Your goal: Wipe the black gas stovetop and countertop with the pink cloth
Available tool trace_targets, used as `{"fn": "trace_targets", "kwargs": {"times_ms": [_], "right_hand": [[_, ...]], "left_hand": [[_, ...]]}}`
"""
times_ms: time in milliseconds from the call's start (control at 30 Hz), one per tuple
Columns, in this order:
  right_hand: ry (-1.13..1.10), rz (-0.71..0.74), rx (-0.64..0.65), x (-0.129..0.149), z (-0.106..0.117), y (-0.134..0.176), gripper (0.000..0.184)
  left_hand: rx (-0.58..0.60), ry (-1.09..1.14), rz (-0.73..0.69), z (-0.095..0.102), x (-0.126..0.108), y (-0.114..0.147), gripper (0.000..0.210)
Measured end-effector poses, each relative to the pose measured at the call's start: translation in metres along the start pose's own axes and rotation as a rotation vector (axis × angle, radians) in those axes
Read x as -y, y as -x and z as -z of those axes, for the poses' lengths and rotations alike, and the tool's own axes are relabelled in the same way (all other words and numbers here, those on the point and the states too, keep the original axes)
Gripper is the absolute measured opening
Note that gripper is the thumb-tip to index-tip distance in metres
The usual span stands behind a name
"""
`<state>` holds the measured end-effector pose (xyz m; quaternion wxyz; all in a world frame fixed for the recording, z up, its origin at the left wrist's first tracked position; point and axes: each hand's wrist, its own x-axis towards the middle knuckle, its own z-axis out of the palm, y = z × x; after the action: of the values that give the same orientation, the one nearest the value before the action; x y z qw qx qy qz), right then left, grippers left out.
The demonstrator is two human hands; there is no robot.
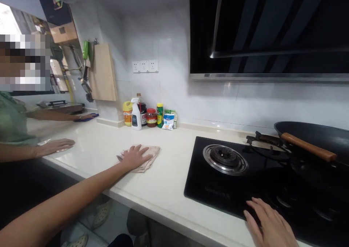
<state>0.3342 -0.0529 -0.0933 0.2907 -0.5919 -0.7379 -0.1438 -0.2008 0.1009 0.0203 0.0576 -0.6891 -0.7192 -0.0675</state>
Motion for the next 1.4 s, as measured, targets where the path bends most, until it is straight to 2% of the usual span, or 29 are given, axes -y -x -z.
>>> {"fn": "trace_targets", "kwargs": {"times_ms": [167, 300, 433, 533, 667, 767, 867, 967, 1100, 1200, 1267, 1400], "right_hand": [[0.014, -0.057, 0.011, -0.003, -0.005, 0.001, 0.046], [0.018, -0.099, 0.023, 0.014, 0.000, 0.004, 0.047], [0.005, -0.103, 0.007, 0.028, 0.007, 0.001, 0.050], [0.000, -0.120, 0.014, 0.033, 0.010, -0.003, 0.050], [-0.006, -0.135, 0.021, 0.037, 0.011, -0.005, 0.048], [-0.012, -0.133, 0.005, 0.038, 0.011, -0.005, 0.046], [-0.019, -0.134, 0.015, 0.043, 0.016, -0.008, 0.043], [-0.038, -0.093, 0.083, 0.060, 0.033, -0.022, 0.033], [-0.172, 0.135, 0.221, 0.093, 0.052, -0.062, 0.027], [-0.170, 0.296, 0.215, 0.103, 0.046, -0.096, 0.026], [-0.089, 0.341, 0.223, 0.099, 0.036, -0.112, 0.022], [-0.021, 0.393, 0.274, 0.077, 0.020, -0.118, 0.009]], "left_hand": [[0.015, 0.014, 0.019, -0.010, -0.043, -0.044, 0.066], [0.026, 0.041, -0.073, -0.016, -0.097, -0.042, 0.063], [0.017, 0.106, -0.249, -0.016, -0.152, -0.008, 0.058], [0.004, 0.169, -0.324, -0.011, -0.174, 0.026, 0.059], [0.026, 0.221, -0.416, -0.001, -0.176, 0.077, 0.057], [0.095, 0.239, -0.493, 0.005, -0.169, 0.111, 0.056], [0.188, 0.261, -0.526, 0.011, -0.167, 0.126, 0.057], [0.241, 0.255, -0.518, 0.016, -0.176, 0.117, 0.060], [0.271, 0.204, -0.471, 0.018, -0.198, 0.085, 0.064], [0.246, 0.175, -0.429, 0.012, -0.213, 0.055, 0.067], [0.222, 0.158, -0.401, 0.006, -0.221, 0.034, 0.067], [0.193, 0.118, -0.346, -0.004, -0.237, -0.012, 0.068]]}}
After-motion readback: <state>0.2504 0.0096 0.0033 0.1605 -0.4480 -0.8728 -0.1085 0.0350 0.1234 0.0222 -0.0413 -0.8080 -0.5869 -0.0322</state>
